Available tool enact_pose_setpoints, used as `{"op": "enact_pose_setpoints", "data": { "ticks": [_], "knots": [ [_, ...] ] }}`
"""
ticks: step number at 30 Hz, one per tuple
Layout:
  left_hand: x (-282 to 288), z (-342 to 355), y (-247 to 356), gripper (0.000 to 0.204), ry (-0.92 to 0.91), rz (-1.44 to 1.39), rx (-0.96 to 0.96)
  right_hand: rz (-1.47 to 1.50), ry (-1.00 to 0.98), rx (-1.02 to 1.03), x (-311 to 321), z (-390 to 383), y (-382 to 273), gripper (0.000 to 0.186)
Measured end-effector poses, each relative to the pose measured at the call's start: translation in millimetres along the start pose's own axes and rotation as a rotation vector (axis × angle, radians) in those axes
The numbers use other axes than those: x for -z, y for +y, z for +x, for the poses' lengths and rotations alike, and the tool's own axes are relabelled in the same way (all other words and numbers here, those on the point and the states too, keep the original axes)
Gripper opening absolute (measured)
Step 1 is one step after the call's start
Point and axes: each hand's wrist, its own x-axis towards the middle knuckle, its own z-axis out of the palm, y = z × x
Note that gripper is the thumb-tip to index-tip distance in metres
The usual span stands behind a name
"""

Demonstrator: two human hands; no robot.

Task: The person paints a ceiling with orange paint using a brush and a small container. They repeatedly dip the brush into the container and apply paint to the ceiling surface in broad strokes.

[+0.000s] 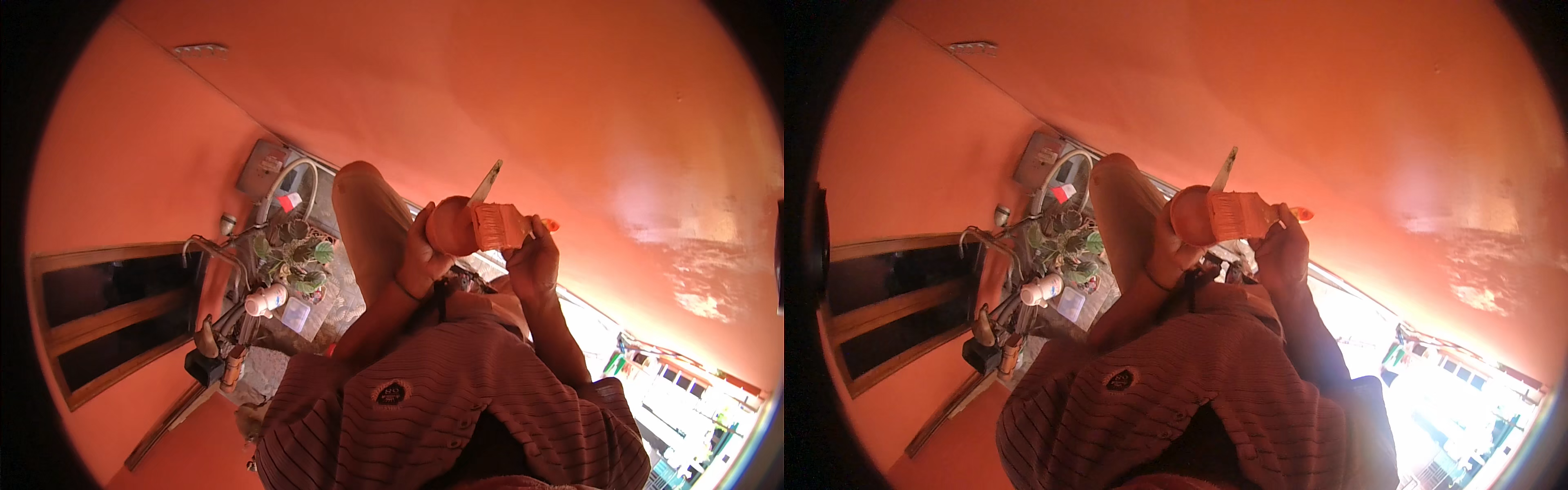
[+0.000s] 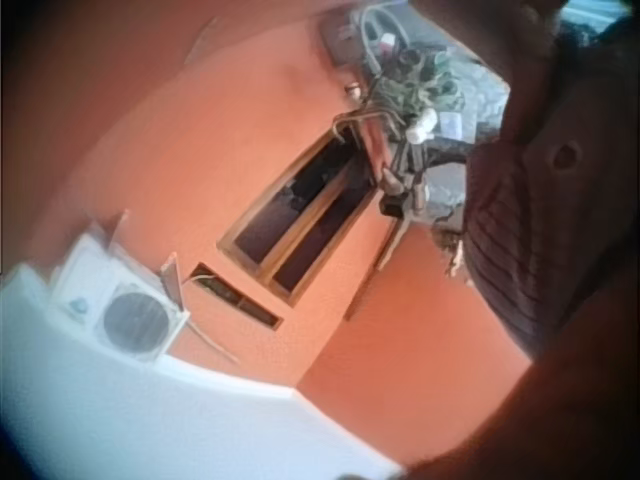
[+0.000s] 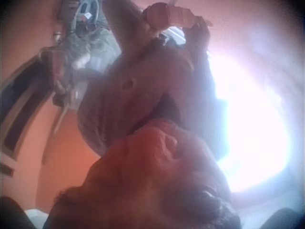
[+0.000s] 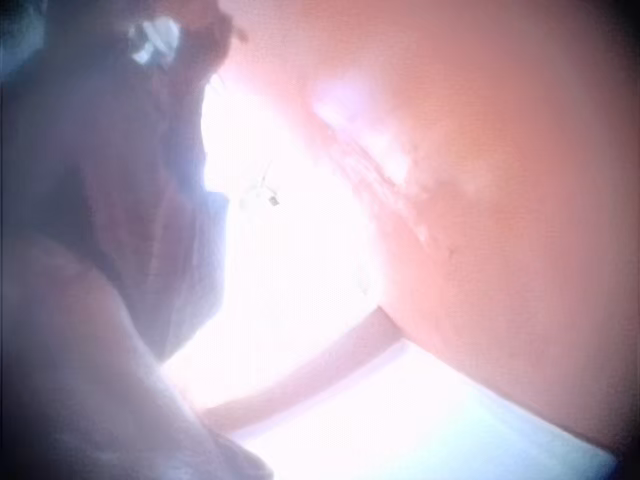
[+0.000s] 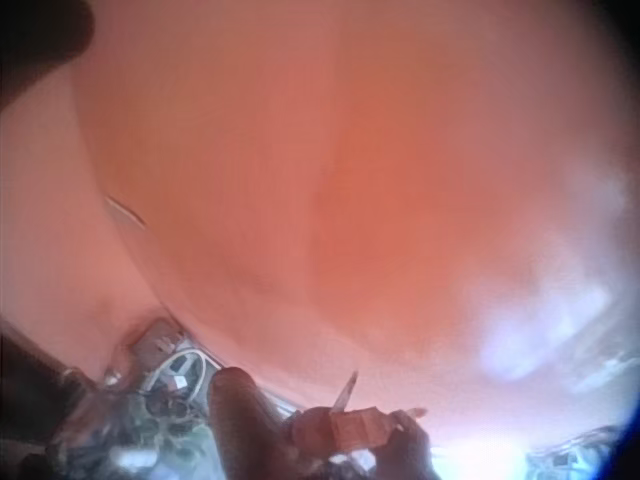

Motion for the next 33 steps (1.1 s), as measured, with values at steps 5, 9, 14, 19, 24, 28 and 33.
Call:
{"op": "enact_pose_setpoints", "data": {
  "ticks": [5, 9, 14, 19, 24, 28, 33],
  "knots": [
    [-3.4, -5.4, -7.1, 0.052, -0.104, 0.127, -0.063, 0.295, -0.254, -0.178, 0.2, 14.2, -3.2, 0.015],
    [-0.6, -1.4, -1.6, 0.057, -0.152, 0.052, -0.058, 0.308, -0.35, -0.271, -13.9, 30.4, -13.0, 0.02],
    [-3.9, 9.3, -3.8, 0.056, 0.024, 0.116, -0.161, 0.282, -0.376, -0.358, -26.3, 37.7, -19.2, 0.026],
    [-9.7, 27.2, 5.9, 0.049, 0.038, 0.111, -0.117, 0.481, -0.551, -0.516, -43.7, 43.2, -27.3, 0.033],
    [-8.5, 36.8, 26.0, 0.049, -0.141, 0.06, -0.12, 0.302, -0.682, -0.053, -108.1, 52.0, -68.9, 0.036],
    [-17.5, 30.9, 40.9, 0.05, -0.13, 0.034, -0.162, -0.125, -0.73, 0.957, -189.5, 40.4, -113.5, 0.021],
    [-36.5, 13.1, 52.9, 0.049, -0.062, 0.037, -0.32, -1.34, -0.746, 2.52, -283.1, 46.5, -116.9, 0.017]
  ]
}}
